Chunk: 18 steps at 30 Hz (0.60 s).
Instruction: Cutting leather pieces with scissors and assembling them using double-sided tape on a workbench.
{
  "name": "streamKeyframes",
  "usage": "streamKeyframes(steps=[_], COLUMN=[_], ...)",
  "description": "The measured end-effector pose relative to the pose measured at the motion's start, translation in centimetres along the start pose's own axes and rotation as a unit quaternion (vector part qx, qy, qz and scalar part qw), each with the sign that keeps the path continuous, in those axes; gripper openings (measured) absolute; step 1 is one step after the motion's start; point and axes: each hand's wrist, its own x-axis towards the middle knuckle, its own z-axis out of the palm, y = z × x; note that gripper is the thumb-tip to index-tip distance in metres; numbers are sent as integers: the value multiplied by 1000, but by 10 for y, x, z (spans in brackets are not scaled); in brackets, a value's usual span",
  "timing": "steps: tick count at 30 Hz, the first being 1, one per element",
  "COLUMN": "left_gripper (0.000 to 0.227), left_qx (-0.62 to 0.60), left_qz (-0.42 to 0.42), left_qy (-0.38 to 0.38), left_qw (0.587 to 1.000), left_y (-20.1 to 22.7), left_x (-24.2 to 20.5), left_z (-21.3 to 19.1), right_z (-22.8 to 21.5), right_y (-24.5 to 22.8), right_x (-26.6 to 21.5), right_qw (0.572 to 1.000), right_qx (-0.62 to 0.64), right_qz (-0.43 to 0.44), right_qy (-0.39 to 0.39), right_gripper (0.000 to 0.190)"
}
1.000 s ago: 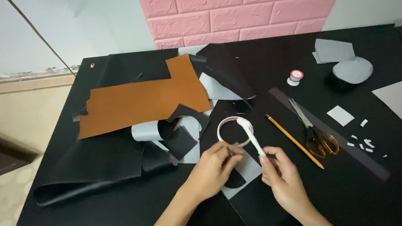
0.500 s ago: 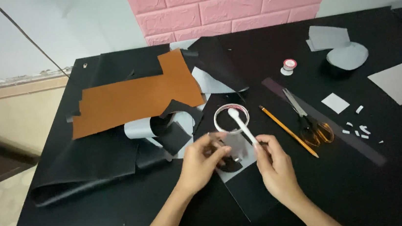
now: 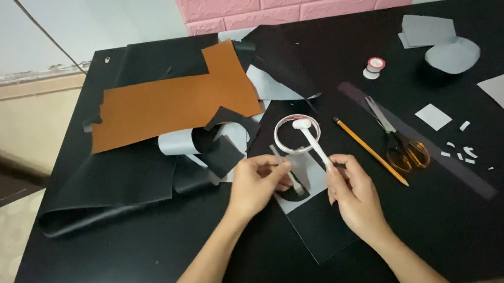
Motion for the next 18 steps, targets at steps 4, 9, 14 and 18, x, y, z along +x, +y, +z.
streamKeyframes(steps=[4,9,14,18], left_gripper=[12,18,17,20], left_qx=[35,22,27,23], left_qz=[-56,-71,-74,-47], left_qy=[-10,17,10,10], left_qw=[998,997,997,999], left_y=[8,10,7,4], left_x=[4,4,6,5], left_z=[12,13,11,11], right_z=[1,2,2,2], right_y=[2,0,2,1], right_x=[1,0,2,1], right_qw=[1000,1000,1000,1000], right_qx=[-3,-5,-15,-25], right_qz=[4,-5,-9,-12], right_qy=[-2,-2,0,5], right_gripper=[25,24,24,26])
